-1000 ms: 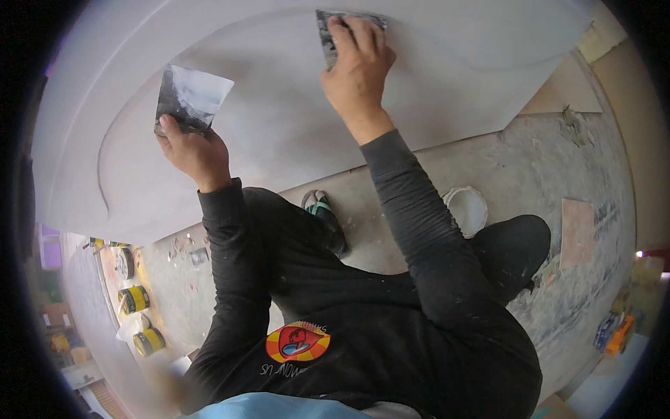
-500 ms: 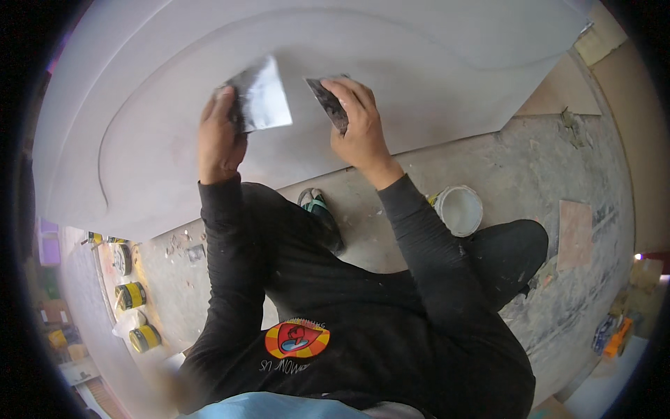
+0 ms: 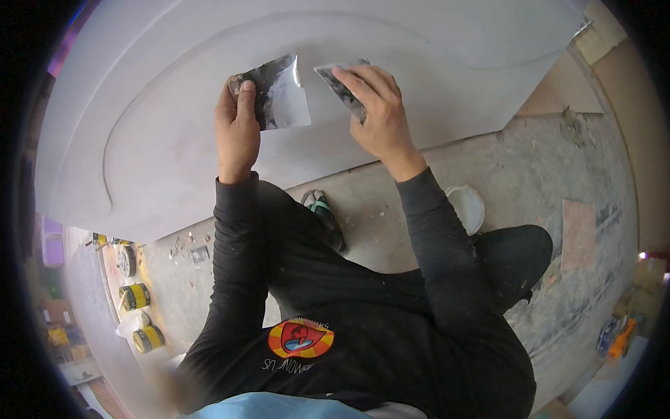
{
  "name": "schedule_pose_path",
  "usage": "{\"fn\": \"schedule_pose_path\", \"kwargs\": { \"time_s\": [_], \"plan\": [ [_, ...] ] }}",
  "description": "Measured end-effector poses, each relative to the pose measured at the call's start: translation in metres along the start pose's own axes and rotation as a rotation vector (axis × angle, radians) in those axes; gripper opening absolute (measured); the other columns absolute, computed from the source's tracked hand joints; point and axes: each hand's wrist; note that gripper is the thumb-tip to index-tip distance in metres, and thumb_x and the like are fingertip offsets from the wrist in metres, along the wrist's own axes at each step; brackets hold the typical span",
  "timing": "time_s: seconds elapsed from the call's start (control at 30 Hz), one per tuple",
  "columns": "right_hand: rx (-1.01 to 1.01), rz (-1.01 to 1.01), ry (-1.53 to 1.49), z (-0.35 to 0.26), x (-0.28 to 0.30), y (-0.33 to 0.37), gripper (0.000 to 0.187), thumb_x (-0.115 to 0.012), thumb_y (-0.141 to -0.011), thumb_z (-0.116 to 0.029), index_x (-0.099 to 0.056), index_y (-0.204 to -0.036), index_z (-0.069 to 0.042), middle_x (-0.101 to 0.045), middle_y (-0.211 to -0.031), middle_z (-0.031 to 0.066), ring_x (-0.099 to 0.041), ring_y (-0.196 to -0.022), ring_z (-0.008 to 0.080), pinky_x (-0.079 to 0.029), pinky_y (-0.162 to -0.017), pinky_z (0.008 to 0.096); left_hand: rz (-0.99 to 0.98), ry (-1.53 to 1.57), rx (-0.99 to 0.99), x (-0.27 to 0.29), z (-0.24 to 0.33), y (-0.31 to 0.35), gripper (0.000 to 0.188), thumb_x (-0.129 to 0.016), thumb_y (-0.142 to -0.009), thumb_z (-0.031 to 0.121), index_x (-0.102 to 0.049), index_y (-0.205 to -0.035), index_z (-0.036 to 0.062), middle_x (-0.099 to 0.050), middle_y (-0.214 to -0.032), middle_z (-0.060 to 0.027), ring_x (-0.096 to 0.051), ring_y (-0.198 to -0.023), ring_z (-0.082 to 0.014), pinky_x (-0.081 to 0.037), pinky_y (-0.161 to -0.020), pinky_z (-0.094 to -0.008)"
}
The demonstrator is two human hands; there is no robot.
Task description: Applying and smoothing putty on a large curved white furniture panel using metal putty scrapers.
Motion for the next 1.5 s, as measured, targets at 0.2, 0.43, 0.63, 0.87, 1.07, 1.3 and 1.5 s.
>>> {"fn": "schedule_pose_path", "kwargs": {
  "time_s": [0.2, 0.43, 0.63, 0.87, 1.07, 1.3, 1.5],
  "plan": [
    [0.041, -0.029, 0.022, -0.018, -0.008, -0.006, 0.060, -0.060, -0.068, 0.011, -0.067, -0.122, -0.013, -0.062, -0.120, 0.0050, -0.053, -0.115, 0.0330, -0.044, -0.100, 0.0447, -0.093, -0.070, -0.067, -0.006, -0.004, 0.004, 0.022, -0.051, -0.103, 0.017, -0.060, -0.107, -0.0025, -0.063, -0.079, -0.0068, -0.055, -0.074, -0.0110, -0.046, -0.067, -0.0265],
    [0.013, -0.198, 0.030, -0.012, -0.030, 0.024, 0.053, -0.064, -0.071, 0.006, -0.068, -0.120, -0.014, -0.060, -0.123, 0.0029, -0.051, -0.119, 0.0335, -0.043, -0.096, 0.0487, 0.434, 0.153, -0.151, 0.011, -0.013, -0.011, 0.023, -0.048, -0.105, 0.021, -0.058, -0.107, 0.0002, -0.062, -0.092, -0.0036, -0.055, -0.081, -0.0101, -0.047, -0.074, -0.0262],
    [-0.157, 0.242, 0.264, 0.038, -0.027, -0.020, 0.057, -0.069, -0.067, 0.003, -0.063, -0.122, -0.012, -0.059, -0.124, 0.0037, -0.049, -0.118, 0.0340, -0.042, -0.094, 0.0512, 0.562, 0.218, -0.147, 0.029, -0.018, -0.013, 0.026, -0.051, -0.104, 0.023, -0.056, -0.109, -0.0017, -0.062, -0.104, -0.0084, -0.060, -0.091, -0.0163, -0.050, -0.084, -0.0309],
    [-0.202, 0.278, 0.344, 0.052, -0.029, -0.034, 0.059, -0.071, -0.065, 0.000, -0.062, -0.122, -0.012, -0.056, -0.127, 0.0020, -0.046, -0.121, 0.0335, -0.042, -0.093, 0.0513, 0.504, 0.218, -0.116, 0.030, -0.020, -0.010, 0.028, -0.051, -0.104, 0.025, -0.056, -0.112, -0.0019, -0.063, -0.107, -0.0097, -0.061, -0.095, -0.0174, -0.050, -0.086, -0.0316],
    [-0.177, 0.328, 0.343, 0.055, -0.044, -0.037, 0.060, -0.073, -0.063, -0.001, -0.064, -0.121, -0.013, -0.056, -0.126, 0.0018, -0.047, -0.120, 0.0331, -0.040, -0.092, 0.0513, 0.522, 0.226, -0.087, 0.037, -0.019, -0.008, 0.028, -0.051, -0.104, 0.024, -0.056, -0.113, -0.0016, -0.063, -0.108, -0.0093, -0.061, -0.096, -0.0178, -0.050, -0.086, -0.0315],
    [-0.043, 0.192, 0.442, 0.024, -0.109, 0.020, 0.046, -0.069, -0.072, -0.010, -0.066, -0.118, -0.011, -0.057, -0.125, 0.0029, -0.045, -0.122, 0.0322, -0.036, -0.092, 0.0533, 0.504, 0.225, -0.082, 0.035, -0.020, -0.011, 0.027, -0.052, -0.103, 0.023, -0.057, -0.115, -0.0006, -0.064, -0.108, -0.0094, -0.062, -0.096, -0.0181, -0.050, -0.086, -0.0316],
    [-0.223, -0.160, 0.344, 0.011, -0.085, 0.065, 0.047, -0.070, -0.072, -0.010, -0.066, -0.118, -0.011, -0.057, -0.127, 0.0032, -0.046, -0.123, 0.0313, -0.035, -0.094, 0.0526, 0.481, 0.393, -0.023, 0.032, -0.018, -0.010, 0.025, -0.053, -0.103, 0.023, -0.058, -0.113, 0.0006, -0.064, -0.104, -0.0070, -0.062, -0.093, -0.0164, -0.051, -0.084, -0.0300]
  ]
}}
Point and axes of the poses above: each hand's wrist, its own y-axis away from the middle knuckle, its own x-axis out of the back of the hand, z = x × y
